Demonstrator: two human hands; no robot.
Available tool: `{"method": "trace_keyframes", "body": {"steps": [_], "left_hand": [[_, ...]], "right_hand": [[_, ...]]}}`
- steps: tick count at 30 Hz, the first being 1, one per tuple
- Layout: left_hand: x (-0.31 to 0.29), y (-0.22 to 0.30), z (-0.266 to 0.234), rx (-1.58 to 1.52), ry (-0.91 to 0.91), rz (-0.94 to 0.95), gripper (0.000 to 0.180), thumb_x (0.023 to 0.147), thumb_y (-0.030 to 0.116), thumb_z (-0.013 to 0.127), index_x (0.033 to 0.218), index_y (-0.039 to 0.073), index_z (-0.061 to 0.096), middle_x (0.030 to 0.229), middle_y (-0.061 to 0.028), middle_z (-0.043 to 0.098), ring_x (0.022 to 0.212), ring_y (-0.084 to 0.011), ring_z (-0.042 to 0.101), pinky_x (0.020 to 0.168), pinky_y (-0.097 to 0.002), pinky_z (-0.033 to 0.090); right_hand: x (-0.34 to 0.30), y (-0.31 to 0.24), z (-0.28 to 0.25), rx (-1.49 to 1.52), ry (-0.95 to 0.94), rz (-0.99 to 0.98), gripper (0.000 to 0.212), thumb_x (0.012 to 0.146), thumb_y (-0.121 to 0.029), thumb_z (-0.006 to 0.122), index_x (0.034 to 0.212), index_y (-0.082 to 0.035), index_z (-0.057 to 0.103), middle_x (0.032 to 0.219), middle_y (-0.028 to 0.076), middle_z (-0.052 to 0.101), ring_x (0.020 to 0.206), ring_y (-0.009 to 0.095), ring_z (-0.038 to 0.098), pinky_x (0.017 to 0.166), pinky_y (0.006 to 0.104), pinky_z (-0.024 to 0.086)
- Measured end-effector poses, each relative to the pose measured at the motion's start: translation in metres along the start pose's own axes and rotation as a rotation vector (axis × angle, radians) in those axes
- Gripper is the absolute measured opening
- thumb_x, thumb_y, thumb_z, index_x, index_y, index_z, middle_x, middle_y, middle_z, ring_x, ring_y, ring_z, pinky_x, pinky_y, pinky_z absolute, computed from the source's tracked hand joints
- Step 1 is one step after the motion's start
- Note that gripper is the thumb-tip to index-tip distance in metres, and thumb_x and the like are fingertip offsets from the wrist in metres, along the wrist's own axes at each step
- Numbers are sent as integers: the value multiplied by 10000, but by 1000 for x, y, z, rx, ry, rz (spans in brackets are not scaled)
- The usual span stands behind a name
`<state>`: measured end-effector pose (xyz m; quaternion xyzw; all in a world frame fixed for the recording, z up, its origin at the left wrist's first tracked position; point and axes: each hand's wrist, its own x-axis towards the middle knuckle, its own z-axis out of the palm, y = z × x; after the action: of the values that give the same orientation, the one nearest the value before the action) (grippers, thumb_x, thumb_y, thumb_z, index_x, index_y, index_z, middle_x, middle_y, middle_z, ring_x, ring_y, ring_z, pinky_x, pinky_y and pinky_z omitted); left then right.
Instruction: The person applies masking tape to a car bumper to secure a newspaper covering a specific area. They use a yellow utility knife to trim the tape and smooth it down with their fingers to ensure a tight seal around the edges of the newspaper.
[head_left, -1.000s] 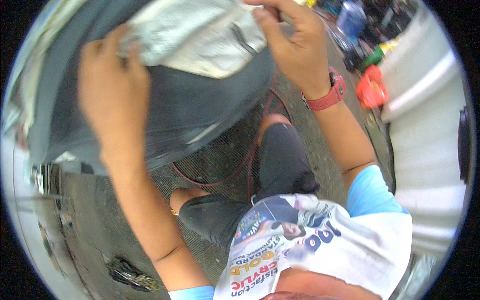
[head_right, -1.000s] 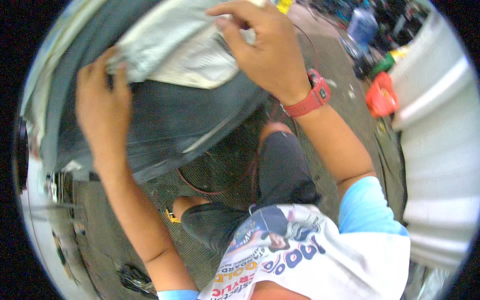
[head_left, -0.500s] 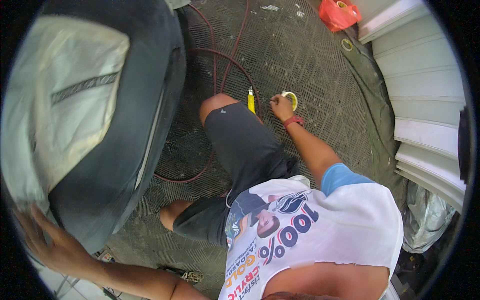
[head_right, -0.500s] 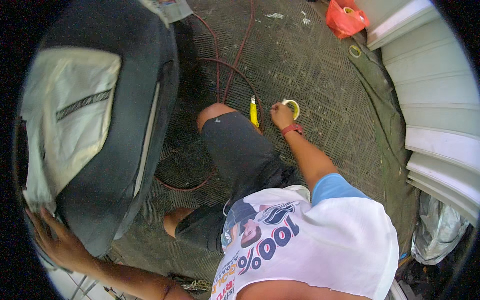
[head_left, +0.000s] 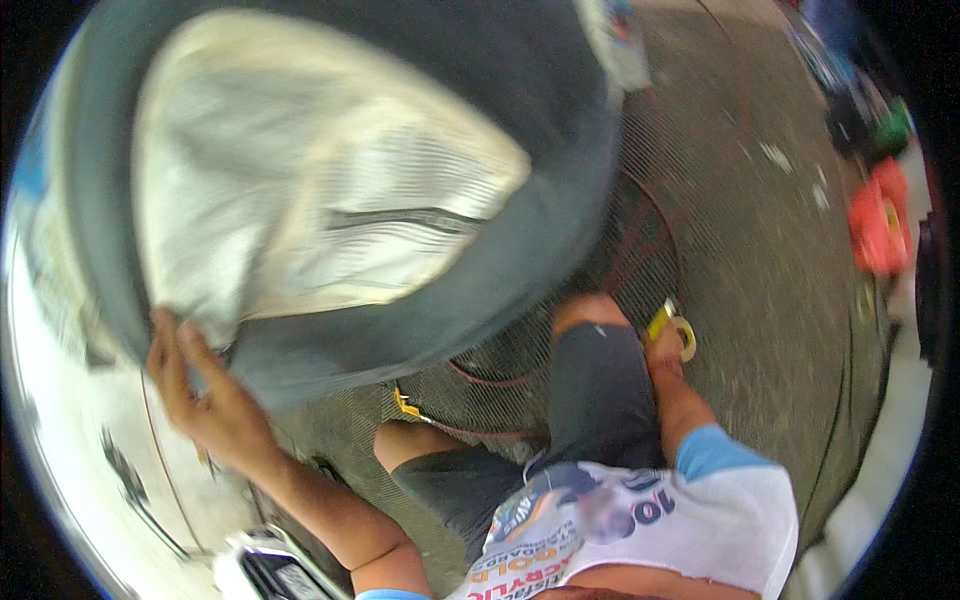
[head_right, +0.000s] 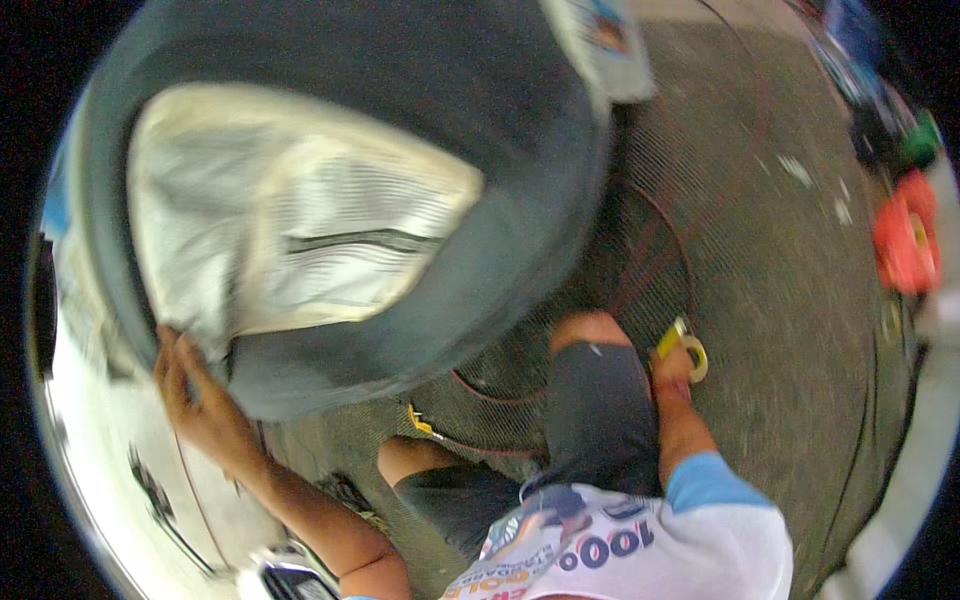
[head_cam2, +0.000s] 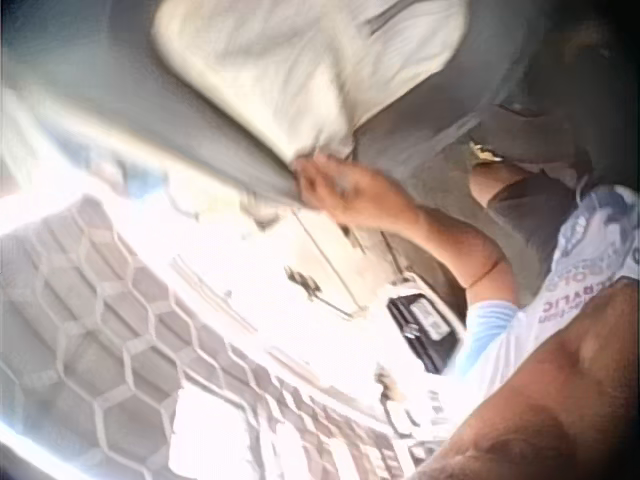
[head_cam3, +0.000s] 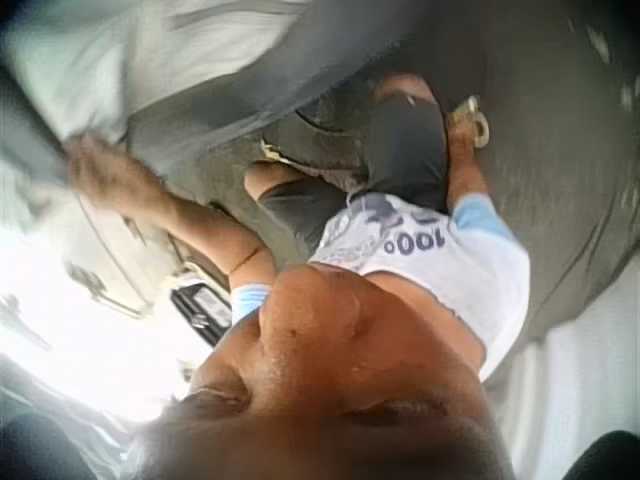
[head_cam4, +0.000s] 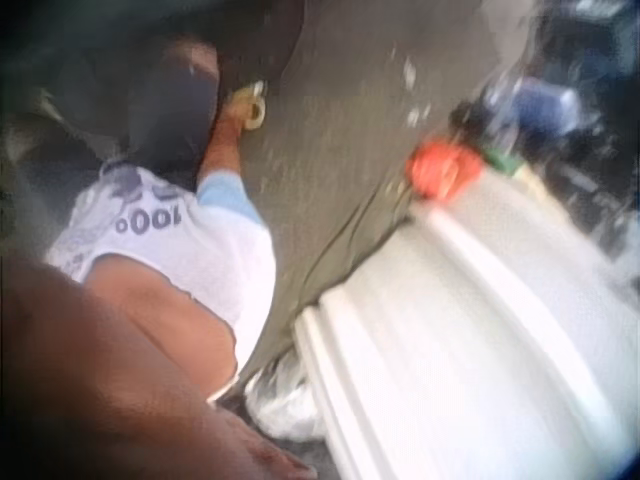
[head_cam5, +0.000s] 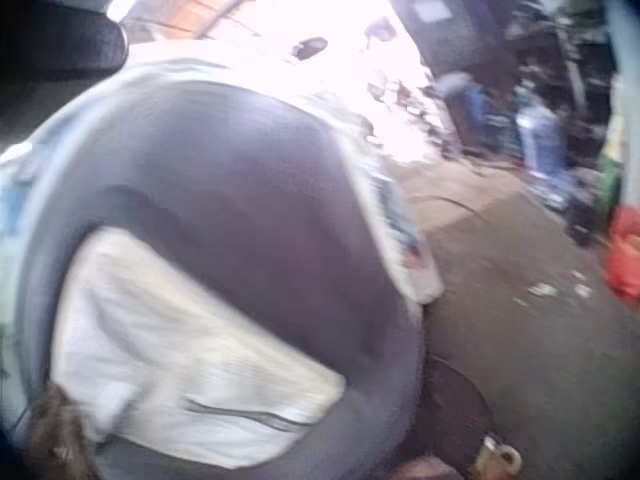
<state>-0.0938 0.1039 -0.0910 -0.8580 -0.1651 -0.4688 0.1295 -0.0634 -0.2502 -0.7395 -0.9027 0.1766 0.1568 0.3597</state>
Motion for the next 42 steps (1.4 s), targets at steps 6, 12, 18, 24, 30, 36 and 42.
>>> {"method": "trace_keyframes", "body": {"steps": [6,12,18,24,30,36,42], "left_hand": [[-10,-4,-21,-24,20,-67,369,1105,190,731,1447,56,763,1338,-197,760,1274,-309,712,1101,-395,530],[-16,-5,-9,-58,87,3,413,1006,152,806,1389,0,778,1262,-236,763,1136,-377,749,983,-456,583],[-15,-14,2,-219,126,17,389,1015,130,787,1392,32,788,1322,-219,768,1193,-372,748,1053,-437,560],[-37,-33,19,-545,117,54,566,992,108,793,1537,20,667,1587,-251,620,1381,-415,647,1172,-477,509],[-43,-48,24,-659,114,30,621,983,91,788,1571,-8,615,1617,-284,573,1430,-464,591,1208,-524,467],[-69,-58,9,-820,90,79,550,956,116,803,1486,26,688,1568,-214,635,1361,-426,627,1185,-511,466],[-180,-55,18,-1049,4,98,313,913,110,835,1224,92,818,1266,-108,785,1116,-320,737,972,-452,582]], "right_hand": [[-2,-12,2,48,159,111,578,907,-258,868,1372,-17,624,1141,254,777,1077,473,758,956,548,590],[58,-53,-116,889,523,118,378,1158,-278,536,1355,6,687,1002,159,745,744,258,726,679,413,596],[-28,-286,-352,952,620,-892,409,1121,-91,651,1512,31,660,1419,140,713,1139,247,743,1078,390,581],[-233,-459,-446,170,437,-1800,410,920,45,751,1327,19,789,1300,182,773,1136,276,758,1045,378,570],[-321,-549,-430,-277,325,-1896,424,899,31,772,1315,-37,814,1175,187,769,1049,332,749,950,403,565],[-323,-584,-412,-450,498,-1910,298,968,-155,788,1262,-127,833,1048,146,763,985,383,701,898,478,547],[-326,-603,-411,-529,432,-1900,256,992,-191,786,1234,-124,836,1103,151,800,1042,374,720,950,463,559]]}}
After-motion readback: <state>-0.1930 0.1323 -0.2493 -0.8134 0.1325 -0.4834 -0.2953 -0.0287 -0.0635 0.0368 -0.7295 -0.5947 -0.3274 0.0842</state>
